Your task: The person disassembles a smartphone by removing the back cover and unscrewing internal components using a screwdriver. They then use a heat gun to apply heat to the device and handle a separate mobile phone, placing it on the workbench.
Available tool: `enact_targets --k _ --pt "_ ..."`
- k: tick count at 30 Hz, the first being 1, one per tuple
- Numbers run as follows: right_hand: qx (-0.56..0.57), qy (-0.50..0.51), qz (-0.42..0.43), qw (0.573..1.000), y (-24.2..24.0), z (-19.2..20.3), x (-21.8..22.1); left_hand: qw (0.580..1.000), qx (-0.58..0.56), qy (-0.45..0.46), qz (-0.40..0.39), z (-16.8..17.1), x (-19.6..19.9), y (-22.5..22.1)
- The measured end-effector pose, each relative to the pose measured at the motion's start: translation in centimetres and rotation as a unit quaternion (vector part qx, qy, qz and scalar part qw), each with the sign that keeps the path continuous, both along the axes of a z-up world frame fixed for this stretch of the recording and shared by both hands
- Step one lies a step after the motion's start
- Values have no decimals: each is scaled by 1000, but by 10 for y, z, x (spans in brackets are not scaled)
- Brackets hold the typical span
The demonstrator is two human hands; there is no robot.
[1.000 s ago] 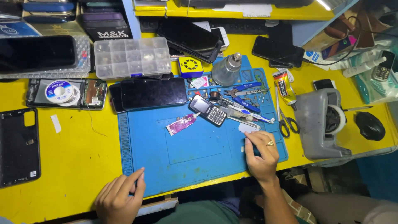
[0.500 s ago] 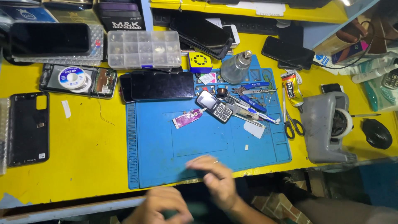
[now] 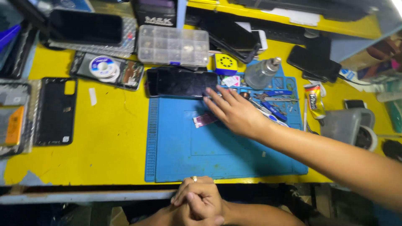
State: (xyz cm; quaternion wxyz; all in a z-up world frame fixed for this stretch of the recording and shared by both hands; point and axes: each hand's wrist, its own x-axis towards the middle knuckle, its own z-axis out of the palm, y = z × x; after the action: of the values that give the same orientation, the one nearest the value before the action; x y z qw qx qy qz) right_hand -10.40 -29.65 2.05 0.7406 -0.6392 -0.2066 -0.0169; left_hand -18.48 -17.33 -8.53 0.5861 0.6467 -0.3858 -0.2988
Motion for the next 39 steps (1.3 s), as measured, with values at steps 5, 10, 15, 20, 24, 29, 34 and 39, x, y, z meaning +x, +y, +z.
enact_targets --k 5,10,15,20,24,29,34,39 --pt "-63 41 19 997 -12 -9 20 996 61 20 61 72 107 3" --pt "-138 -49 -254 956 -31 8 28 994 -80 -65 -25 148 181 41" --pt "-207 -214 -128 946 -52 12 28 883 35 -443 153 134 278 42" --pt "-643 -530 -204 513 -116 -5 212 714 120 -649 232 119 319 4" --pt "-647 -460 -180 580 -128 15 209 720 76 -636 267 120 335 -11" --pt "-627 -317 -94 705 -138 36 206 806 44 -533 252 128 337 -18" --pt "-595 -302 -21 745 -137 57 194 942 50 -226 244 144 300 -7" --pt "-590 -379 -19 713 -141 63 175 960 69 -128 238 140 283 9"
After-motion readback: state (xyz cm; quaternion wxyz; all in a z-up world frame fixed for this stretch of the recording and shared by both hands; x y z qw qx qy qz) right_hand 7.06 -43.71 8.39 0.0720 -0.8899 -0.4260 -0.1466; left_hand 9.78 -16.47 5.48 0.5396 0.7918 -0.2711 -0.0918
